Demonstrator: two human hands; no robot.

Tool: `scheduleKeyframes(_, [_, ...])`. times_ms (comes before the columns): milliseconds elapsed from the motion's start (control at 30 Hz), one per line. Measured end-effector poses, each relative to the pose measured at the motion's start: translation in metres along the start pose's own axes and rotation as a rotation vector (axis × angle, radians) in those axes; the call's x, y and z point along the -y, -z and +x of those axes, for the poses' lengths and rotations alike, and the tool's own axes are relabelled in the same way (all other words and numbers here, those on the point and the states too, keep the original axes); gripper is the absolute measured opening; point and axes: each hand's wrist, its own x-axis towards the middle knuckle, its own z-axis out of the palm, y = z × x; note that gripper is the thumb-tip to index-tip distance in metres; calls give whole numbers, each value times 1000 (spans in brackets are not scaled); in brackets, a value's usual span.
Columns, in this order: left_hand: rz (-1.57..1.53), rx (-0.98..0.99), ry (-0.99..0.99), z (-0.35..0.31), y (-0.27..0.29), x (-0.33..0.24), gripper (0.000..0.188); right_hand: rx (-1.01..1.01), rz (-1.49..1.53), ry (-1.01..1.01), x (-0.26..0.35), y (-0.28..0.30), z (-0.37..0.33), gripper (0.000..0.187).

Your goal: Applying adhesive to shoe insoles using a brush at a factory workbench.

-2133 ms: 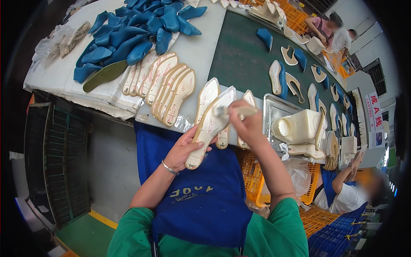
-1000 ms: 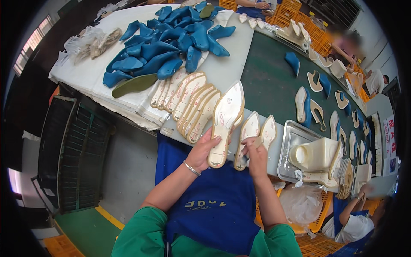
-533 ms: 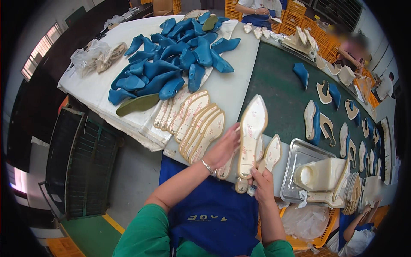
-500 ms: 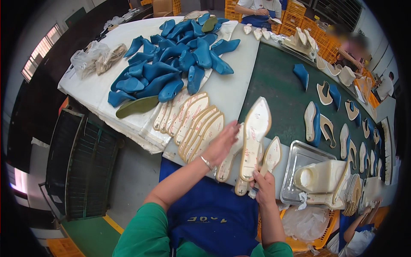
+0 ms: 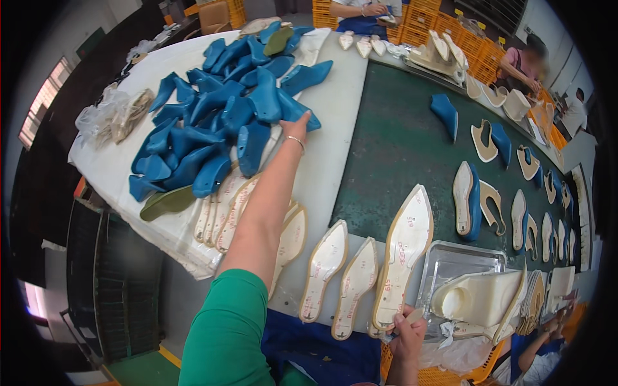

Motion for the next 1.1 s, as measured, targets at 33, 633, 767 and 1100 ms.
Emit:
scheduleKeyframes(33, [42, 43, 46, -2, -12, -1, 111, -34, -3, -2, 0, 7, 0, 28])
scheduleKeyframes(633, [302, 757, 115, -223, -23, 71, 95, -97, 42, 28, 4, 61, -28, 16])
scheduleKeyframes(767, [561, 795, 23, -223, -35, 91, 90, -6, -1, -85, -2, 77, -43, 17])
scheduleKeyframes(1100, [1131, 627, -552, -211, -42, 125, 71, 63, -40, -152, 0, 74, -45, 19])
